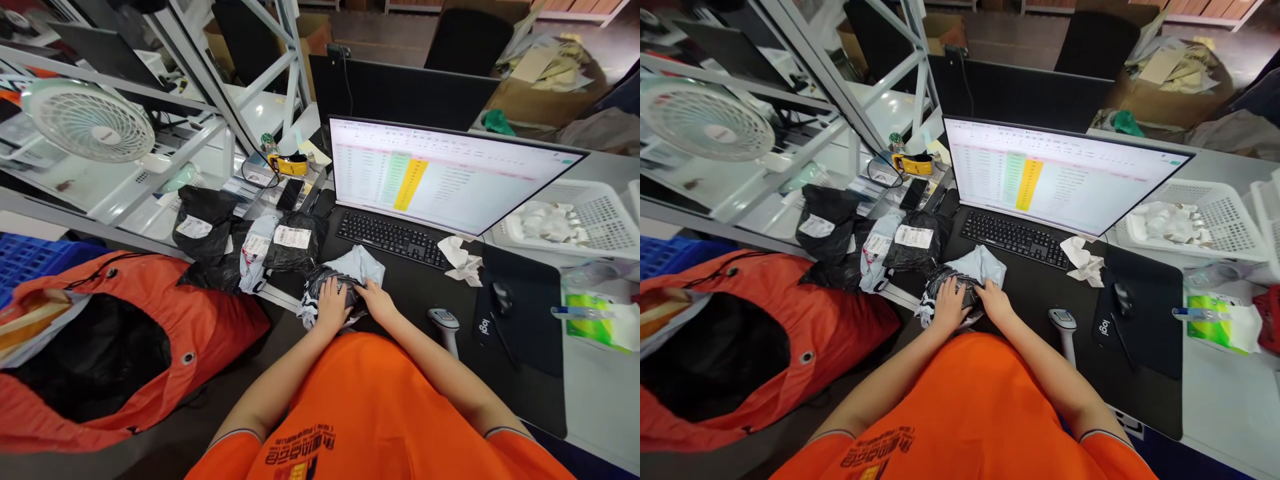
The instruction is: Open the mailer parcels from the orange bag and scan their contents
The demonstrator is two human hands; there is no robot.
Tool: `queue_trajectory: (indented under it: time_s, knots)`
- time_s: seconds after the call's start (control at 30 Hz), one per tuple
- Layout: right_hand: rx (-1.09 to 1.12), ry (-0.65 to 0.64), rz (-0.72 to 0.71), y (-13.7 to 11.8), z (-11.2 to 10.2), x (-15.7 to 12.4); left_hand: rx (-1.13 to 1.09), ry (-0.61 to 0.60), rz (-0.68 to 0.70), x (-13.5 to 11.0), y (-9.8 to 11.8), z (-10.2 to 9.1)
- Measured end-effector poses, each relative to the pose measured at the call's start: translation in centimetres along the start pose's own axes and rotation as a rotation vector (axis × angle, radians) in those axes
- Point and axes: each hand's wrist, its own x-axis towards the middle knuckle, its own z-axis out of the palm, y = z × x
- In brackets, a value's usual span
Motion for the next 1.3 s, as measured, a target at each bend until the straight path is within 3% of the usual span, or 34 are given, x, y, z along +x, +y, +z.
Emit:
queue_trajectory:
  time_s: [0.17,0.33,0.47,0.57,0.7,0.77,0.83,0.93,1.03,1.13,1.23,1.3]
  knots:
    - [0.013,-0.05,0.1,1.2,1.1,-1.8,-0.191,-0.003,-0.105,1.5,-1.2,-1.1]
    - [0.022,-0.038,0.18,1.3,1.0,-3.8,-0.26,0.098,-0.366,3.8,-5.2,-3.8]
    - [-0.002,0.005,0.208,1.3,0.1,-4.6,-0.309,0.197,-0.451,3.8,-7.8,-5.6]
    - [-0.038,0.02,0.246,1.5,-0.8,-5.0,-0.348,0.209,-0.475,3.4,-8.2,-6.1]
    - [-0.091,0.071,0.247,1.4,-2.2,-5.5,-0.398,0.18,-0.449,3.4,-7.1,-6.0]
    - [-0.075,0.143,0.174,0.9,-2.8,-5.5,-0.423,0.136,-0.401,3.7,-6.0,-5.5]
    - [-0.021,0.174,-0.002,0.1,-3.0,-4.9,-0.448,0.075,-0.338,4.1,-4.8,-5.0]
    - [0.04,0.078,-0.313,-1.3,-2.3,-2.9,-0.476,-0.003,-0.224,4.1,-2.8,-4.3]
    - [0.046,-0.006,-0.443,-1.7,-1.2,-0.6,-0.459,0.002,-0.131,2.9,-2.0,-4.1]
    - [0.041,-0.015,-0.458,-1.0,-0.5,0.8,-0.368,0.022,-0.221,0.9,-3.1,-3.7]
    - [0.018,-0.024,-0.482,-0.8,-0.1,1.3,-0.377,-0.131,-0.408,-0.7,-4.8,-2.5]
    - [-0.008,-0.042,-0.51,-1.3,0.3,1.3,-0.445,-0.216,-0.418,-1.3,-5.7,-1.5]
